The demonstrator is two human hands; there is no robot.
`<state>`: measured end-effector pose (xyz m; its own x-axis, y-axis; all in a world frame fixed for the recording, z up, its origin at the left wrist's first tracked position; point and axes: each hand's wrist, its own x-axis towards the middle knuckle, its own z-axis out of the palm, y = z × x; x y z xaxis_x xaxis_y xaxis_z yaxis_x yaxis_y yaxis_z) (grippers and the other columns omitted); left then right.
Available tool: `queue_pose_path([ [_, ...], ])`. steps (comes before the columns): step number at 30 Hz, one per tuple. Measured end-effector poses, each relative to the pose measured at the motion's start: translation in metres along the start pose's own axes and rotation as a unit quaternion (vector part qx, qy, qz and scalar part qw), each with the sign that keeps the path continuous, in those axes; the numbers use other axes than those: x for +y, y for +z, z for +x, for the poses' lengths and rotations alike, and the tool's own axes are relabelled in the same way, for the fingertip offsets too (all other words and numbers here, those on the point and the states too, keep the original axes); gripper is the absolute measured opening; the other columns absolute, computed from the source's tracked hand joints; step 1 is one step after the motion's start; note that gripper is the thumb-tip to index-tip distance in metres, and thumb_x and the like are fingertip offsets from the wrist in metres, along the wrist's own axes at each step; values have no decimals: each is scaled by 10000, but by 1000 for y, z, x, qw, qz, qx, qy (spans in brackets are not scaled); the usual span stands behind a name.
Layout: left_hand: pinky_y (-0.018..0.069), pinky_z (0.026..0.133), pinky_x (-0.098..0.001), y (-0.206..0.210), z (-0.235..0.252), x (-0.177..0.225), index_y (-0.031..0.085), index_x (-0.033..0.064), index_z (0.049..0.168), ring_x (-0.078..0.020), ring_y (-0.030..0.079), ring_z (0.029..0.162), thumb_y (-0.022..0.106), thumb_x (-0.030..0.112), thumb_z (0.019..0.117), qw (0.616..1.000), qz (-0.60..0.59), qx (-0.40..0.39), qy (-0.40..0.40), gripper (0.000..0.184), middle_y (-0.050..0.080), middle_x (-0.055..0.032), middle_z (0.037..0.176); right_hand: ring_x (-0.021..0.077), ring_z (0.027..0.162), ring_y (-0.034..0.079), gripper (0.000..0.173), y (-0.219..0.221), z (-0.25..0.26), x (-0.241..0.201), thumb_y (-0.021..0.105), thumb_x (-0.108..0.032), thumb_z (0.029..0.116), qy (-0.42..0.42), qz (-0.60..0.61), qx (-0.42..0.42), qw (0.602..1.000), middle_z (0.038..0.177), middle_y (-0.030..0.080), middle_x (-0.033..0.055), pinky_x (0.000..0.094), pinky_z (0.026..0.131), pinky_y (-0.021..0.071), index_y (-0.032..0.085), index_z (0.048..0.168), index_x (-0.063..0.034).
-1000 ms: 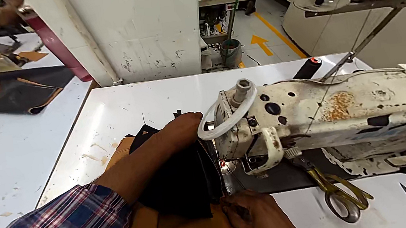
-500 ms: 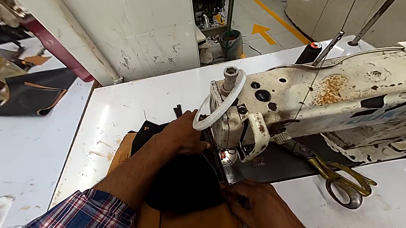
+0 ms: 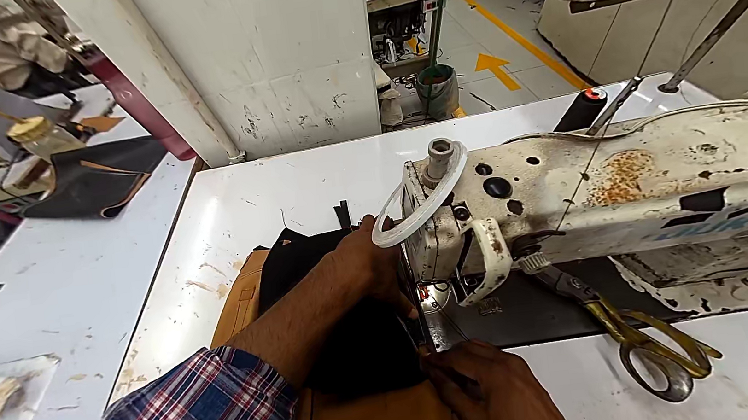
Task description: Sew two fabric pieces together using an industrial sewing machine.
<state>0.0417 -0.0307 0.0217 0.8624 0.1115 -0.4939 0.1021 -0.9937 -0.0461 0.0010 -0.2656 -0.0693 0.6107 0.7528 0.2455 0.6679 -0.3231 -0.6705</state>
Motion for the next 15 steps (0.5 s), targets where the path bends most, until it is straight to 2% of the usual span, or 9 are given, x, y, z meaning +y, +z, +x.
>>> queue_pose_path([
  [5,484,1001,-573,-1,-1,-2,570,83,1405,-393,481,1347,852,743,587,999,-36,-6,-1,1088,507,-204,1463,87,761,689,231,4,-3,-2,622,-295,967,2,-21,36,999,826,740,-23,232,697,571,808,1005,-163],
  [9,484,988,-588,3,5,-3,638,118,1336,-388,483,1343,865,739,564,999,-46,4,6,1016,520,-197,1447,79,724,686,248,0,1,-6,620,-292,953,23,-39,13,999,803,741,-33,240,677,573,810,1026,-152],
  [10,502,954,-596,16,15,-6,678,129,1273,-390,497,1325,855,778,504,998,-38,42,21,1021,549,-183,1425,76,717,685,250,-1,2,-7,619,-298,949,30,-42,3,999,801,740,-39,245,671,573,810,1027,-156],
  [11,533,878,-595,37,33,-12,719,155,1169,-384,523,1281,808,845,387,994,-21,103,38,1047,587,-160,1373,75,717,684,249,-2,2,-7,619,-303,949,38,-45,-8,998,805,738,-41,249,669,574,808,1028,-162],
  [12,532,862,-598,49,47,-15,730,171,1131,-380,515,1282,784,877,322,991,-13,129,44,1075,590,-142,1371,78,715,683,246,-2,3,-8,619,-303,944,45,-48,-14,998,806,733,-38,253,664,576,807,1019,-163],
  [15,524,893,-588,55,55,-17,707,177,1201,-371,498,1306,780,887,302,990,-7,134,44,1148,573,-129,1404,113,744,684,271,-2,4,-9,594,-333,984,50,-53,-10,997,815,723,-10,275,685,571,798,957,-156],
])
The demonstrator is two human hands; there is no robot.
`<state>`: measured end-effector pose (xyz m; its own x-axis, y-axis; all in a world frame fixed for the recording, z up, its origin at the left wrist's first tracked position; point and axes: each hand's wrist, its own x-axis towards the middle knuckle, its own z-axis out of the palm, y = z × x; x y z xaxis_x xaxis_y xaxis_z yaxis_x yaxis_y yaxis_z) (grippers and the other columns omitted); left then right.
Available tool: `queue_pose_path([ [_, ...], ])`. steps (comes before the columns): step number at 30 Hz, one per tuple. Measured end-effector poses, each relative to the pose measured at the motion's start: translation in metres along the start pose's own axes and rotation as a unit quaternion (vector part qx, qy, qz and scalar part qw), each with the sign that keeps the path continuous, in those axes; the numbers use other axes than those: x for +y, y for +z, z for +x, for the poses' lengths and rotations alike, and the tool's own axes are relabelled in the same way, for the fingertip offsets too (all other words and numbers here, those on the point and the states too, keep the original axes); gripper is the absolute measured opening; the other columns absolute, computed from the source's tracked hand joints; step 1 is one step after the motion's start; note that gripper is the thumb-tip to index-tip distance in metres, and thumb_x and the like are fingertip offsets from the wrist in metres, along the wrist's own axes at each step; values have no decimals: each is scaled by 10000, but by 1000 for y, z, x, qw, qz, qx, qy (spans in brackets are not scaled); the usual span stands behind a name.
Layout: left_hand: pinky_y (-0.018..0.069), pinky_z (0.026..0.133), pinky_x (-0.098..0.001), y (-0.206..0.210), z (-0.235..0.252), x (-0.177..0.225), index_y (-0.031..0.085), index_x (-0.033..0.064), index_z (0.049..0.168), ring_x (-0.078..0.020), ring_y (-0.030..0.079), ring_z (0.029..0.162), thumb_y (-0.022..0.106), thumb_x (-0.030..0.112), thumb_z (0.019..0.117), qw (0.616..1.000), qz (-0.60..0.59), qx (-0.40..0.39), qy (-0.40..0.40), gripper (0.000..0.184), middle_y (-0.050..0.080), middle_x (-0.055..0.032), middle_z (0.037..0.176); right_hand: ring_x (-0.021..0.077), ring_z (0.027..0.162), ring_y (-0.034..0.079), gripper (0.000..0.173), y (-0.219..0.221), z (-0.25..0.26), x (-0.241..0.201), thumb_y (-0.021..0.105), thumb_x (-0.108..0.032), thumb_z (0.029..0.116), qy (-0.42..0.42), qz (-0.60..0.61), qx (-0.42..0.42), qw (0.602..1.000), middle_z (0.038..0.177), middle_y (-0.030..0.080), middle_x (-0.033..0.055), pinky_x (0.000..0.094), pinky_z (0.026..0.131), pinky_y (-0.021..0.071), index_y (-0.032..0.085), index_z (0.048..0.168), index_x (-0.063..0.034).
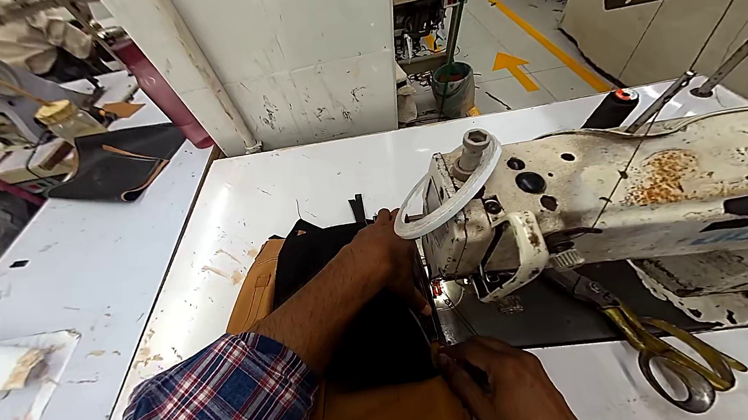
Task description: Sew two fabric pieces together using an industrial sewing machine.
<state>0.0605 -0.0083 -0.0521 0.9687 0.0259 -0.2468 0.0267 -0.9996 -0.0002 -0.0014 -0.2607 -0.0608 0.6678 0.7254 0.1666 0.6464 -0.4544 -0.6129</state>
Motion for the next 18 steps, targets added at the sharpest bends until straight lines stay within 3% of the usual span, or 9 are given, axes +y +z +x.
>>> queue_pose_path([
  [2,533,882,-576,-12,-12,3,669,152,1279,-374,515,1280,796,865,338,1000,-14,5,0,1188,573,-143,1398,123,750,688,287,2,1,0,574,-339,1006,-3,-15,11,1000,825,709,9,274,683,577,785,941,-156],
  [5,471,1035,-561,-59,-37,17,517,123,1473,-370,445,1383,883,734,542,994,-47,-90,-32,1172,479,-148,1508,93,676,627,188,3,3,1,634,-284,957,0,-23,16,1000,899,646,34,228,594,553,780,972,-168],
  [7,525,932,-558,-31,-25,8,607,109,1367,-377,517,1288,826,825,426,1000,-26,-10,-1,1202,557,-158,1421,73,692,631,178,3,3,4,646,-299,962,-4,-18,20,1000,934,657,22,215,599,554,777,992,-183],
  [9,536,910,-568,-10,-11,1,654,110,1286,-380,520,1279,790,877,367,1000,-8,12,6,1204,563,-153,1403,60,716,636,201,6,1,7,632,-323,979,-24,-21,37,999,928,665,9,195,614,552,784,1015,-197],
  [12,522,946,-560,-16,-15,2,630,97,1334,-383,506,1298,789,874,411,1000,-4,-8,7,1217,540,-167,1435,76,766,651,217,10,-1,10,614,-296,995,-61,-33,61,996,909,658,19,186,650,557,800,1045,-196],
  [15,452,1070,-546,-55,-35,14,564,79,1420,-376,420,1402,835,780,571,995,-27,-97,-18,1133,456,-168,1524,111,800,670,205,14,-3,10,605,-197,996,-100,-49,80,991,925,664,44,207,681,576,792,1077,-178],
  [18,459,1062,-559,-60,-37,16,591,64,1389,-384,421,1407,843,767,571,993,-27,-108,-27,1107,460,-179,1525,156,845,683,235,16,-6,12,589,-131,981,-125,-78,80,986,959,673,62,238,715,590,782,1108,-176],
])
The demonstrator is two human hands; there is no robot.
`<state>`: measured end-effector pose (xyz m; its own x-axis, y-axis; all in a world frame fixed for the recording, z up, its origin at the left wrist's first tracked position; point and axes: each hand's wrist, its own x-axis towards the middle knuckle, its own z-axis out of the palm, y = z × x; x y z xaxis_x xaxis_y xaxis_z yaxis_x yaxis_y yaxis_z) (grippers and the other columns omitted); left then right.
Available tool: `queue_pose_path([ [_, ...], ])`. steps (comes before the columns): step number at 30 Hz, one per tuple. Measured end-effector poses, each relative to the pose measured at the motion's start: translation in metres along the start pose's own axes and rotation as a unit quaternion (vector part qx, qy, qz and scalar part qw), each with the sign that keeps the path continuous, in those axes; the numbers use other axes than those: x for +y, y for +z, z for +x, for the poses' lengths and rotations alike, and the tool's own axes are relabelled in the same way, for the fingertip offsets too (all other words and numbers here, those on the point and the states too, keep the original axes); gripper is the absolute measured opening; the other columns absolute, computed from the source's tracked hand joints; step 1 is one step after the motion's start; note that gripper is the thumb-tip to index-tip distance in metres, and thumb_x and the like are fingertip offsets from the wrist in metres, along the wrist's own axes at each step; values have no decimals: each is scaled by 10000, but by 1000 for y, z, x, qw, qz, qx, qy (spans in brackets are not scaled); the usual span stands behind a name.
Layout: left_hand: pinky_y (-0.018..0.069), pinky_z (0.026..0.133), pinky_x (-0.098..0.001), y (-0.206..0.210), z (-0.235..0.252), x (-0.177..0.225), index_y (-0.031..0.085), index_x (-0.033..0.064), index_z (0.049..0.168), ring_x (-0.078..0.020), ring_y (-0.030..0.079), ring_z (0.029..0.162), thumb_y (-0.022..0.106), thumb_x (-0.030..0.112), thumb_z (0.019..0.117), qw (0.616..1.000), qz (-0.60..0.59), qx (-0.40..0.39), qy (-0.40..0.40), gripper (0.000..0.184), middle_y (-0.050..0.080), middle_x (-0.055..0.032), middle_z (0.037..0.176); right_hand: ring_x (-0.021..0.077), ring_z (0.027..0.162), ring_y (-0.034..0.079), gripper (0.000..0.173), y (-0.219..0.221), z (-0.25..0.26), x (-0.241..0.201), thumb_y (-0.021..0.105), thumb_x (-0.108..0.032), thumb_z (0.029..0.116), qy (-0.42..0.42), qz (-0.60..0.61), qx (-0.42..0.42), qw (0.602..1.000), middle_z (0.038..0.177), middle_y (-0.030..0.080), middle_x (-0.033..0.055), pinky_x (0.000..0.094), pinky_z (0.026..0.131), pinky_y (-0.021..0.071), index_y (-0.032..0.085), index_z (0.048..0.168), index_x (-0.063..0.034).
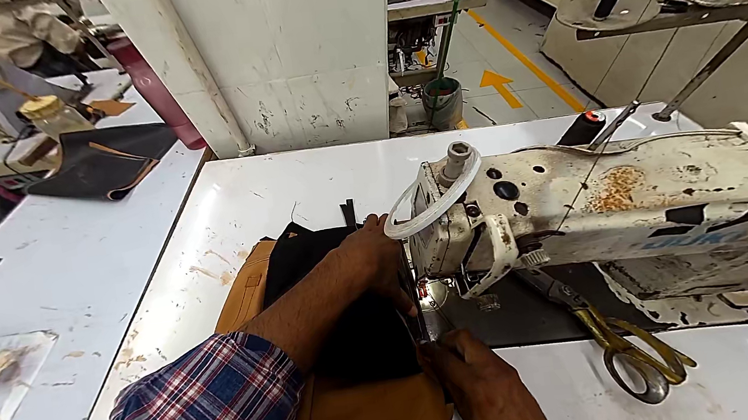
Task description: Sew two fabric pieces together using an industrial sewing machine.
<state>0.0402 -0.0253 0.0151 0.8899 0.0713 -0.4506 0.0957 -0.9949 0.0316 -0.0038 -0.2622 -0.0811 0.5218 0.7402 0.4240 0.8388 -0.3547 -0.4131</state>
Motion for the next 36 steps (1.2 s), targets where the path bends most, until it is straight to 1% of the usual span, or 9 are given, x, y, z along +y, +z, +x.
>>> queue_pose_path([
  [7,422,1093,-570,1,2,0,612,66,1367,-402,390,1432,823,800,557,1000,17,-10,0,1113,433,-201,1553,171,860,678,257,0,-2,-2,569,-136,982,0,-35,-10,999,935,672,52,247,735,586,781,1125,-171],
  [14,420,1089,-510,5,-10,7,696,96,1235,-344,515,1312,840,727,624,997,34,60,18,890,625,-128,1347,161,768,621,305,-11,7,5,512,-402,1031,20,-87,-49,995,835,639,1,324,648,472,801,1070,-312],
  [17,417,1114,-509,23,-30,18,693,64,1217,-339,533,1313,871,601,687,980,54,189,26,775,618,-153,1330,161,754,619,314,-13,9,7,509,-447,1027,23,-82,-68,994,817,638,-7,331,653,467,798,1070,-333],
  [21,495,847,-467,56,-42,11,737,81,865,-262,653,948,824,355,843,934,27,323,151,289,692,-76,932,153,768,615,317,-12,9,9,507,-456,1029,23,-81,-74,994,831,633,-18,330,665,464,798,1068,-339],
  [23,534,815,-410,64,-42,6,719,99,817,-218,678,898,711,162,940,918,20,316,239,138,697,-43,859,149,776,615,317,-12,9,10,505,-463,1028,21,-83,-75,993,835,635,-24,326,667,461,797,1070,-348],
  [26,566,837,-364,55,-51,6,725,95,876,-198,686,916,610,149,1012,939,25,216,267,186,693,-44,892,150,781,614,316,-12,9,8,504,-468,1028,25,-81,-76,993,837,633,-22,327,672,459,795,1066,-349],
  [28,553,952,-375,44,-67,9,740,103,1125,-215,661,1090,515,366,1069,962,29,104,249,350,682,-73,1139,150,787,619,308,-13,8,8,512,-467,1026,31,-76,-77,994,838,635,-19,329,673,462,790,1062,-342],
  [31,318,1225,-416,55,-86,1,504,106,1515,-259,386,1488,304,535,1079,969,13,36,243,644,433,-148,1577,134,799,616,301,-12,6,10,516,-470,1023,39,-66,-76,994,844,635,-36,315,681,462,791,1086,-367],
  [36,239,1270,-455,88,-89,-14,546,255,1500,-241,292,1546,283,538,1081,956,-42,118,266,570,392,-109,1624,118,793,597,279,-8,2,11,545,-455,1013,33,-55,-50,997,835,616,-50,303,666,446,798,1082,-359],
])
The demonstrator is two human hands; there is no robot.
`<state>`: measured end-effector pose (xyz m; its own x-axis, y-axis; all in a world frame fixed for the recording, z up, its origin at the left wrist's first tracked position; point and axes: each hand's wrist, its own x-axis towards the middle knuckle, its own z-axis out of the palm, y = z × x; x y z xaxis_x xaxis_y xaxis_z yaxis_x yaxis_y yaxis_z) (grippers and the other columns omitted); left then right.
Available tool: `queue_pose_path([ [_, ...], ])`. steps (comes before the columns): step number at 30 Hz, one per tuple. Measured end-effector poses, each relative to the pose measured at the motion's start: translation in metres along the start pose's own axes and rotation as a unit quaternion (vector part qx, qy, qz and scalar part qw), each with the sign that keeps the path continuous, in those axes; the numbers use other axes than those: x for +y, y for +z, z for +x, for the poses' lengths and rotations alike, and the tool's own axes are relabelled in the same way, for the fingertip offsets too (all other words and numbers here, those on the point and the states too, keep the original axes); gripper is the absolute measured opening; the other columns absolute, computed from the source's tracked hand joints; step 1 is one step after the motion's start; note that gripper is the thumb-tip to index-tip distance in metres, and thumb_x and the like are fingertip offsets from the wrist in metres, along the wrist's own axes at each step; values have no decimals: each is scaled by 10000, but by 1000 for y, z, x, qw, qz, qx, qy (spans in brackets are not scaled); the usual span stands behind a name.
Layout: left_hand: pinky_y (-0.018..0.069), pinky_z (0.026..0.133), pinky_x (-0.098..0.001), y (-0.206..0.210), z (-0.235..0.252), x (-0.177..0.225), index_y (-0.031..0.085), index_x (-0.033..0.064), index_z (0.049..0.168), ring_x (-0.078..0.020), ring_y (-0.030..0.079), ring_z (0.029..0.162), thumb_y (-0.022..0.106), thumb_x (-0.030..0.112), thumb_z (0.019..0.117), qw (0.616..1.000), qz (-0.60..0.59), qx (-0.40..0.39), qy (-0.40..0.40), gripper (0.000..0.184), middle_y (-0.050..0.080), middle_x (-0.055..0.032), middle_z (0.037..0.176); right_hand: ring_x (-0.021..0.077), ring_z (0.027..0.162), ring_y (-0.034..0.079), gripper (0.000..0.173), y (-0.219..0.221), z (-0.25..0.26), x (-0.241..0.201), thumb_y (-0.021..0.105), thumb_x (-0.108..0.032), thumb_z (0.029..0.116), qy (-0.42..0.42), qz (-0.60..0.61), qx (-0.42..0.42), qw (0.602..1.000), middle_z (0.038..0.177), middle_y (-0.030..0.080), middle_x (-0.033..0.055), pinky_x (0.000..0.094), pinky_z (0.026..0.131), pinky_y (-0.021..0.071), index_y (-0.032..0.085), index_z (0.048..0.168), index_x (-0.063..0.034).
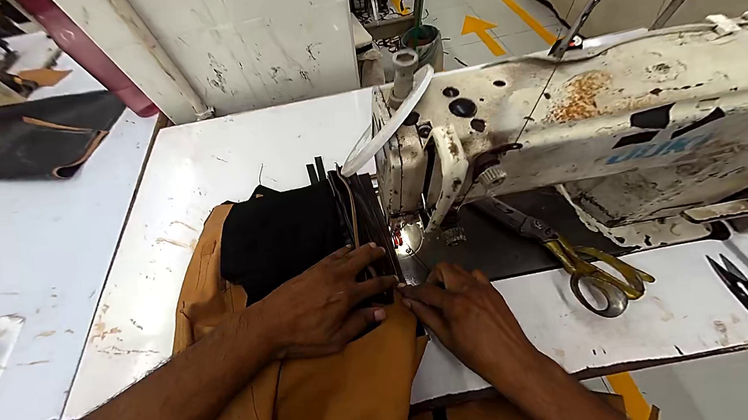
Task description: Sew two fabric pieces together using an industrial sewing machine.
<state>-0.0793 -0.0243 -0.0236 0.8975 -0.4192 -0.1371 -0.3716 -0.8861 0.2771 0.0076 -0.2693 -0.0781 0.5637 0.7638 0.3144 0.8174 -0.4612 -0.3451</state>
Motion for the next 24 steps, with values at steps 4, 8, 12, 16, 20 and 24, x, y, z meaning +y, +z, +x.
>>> queue_pose_path([
  [4,287,1249,-476,2,0,1,607,292,1445,-249,351,1518,327,534,1071,999,-17,34,4,526,437,-112,1593,126,797,588,280,-5,-1,1,565,-437,1005,-10,19,-13,1000,849,612,-45,315,675,440,797,1118,-328],
  [8,268,1254,-509,4,0,2,611,304,1439,-240,357,1517,302,553,1078,999,-9,51,-4,537,449,-108,1586,97,810,647,250,-27,15,7,646,-438,971,52,117,-66,990,957,678,-47,339,697,562,803,1079,-276],
  [12,233,1254,-567,12,1,0,652,297,1390,-257,368,1508,294,551,1077,996,-7,86,1,539,485,-112,1552,222,773,649,361,-24,50,8,699,-414,959,140,74,0,987,1012,670,88,450,684,563,726,1150,-108],
  [16,210,1254,-590,12,2,1,661,299,1379,-261,367,1507,280,553,1073,996,-2,85,0,551,496,-106,1542,325,1005,682,227,-3,61,3,706,-276,973,126,29,15,991,1135,690,159,526,836,562,738,1074,-75],
  [20,200,1259,-581,11,2,1,650,298,1391,-254,348,1516,291,550,1074,997,-4,74,-3,541,477,-104,1555,315,1005,656,128,0,53,2,623,-187,1019,100,19,8,995,1026,663,133,480,846,549,685,1004,-76],
  [24,212,1253,-586,12,3,1,655,298,1387,-261,364,1509,295,549,1073,997,-9,82,-1,539,484,-111,1551,301,937,666,142,-2,44,2,598,-169,1033,42,15,19,999,934,659,122,462,827,556,686,1009,-61],
])
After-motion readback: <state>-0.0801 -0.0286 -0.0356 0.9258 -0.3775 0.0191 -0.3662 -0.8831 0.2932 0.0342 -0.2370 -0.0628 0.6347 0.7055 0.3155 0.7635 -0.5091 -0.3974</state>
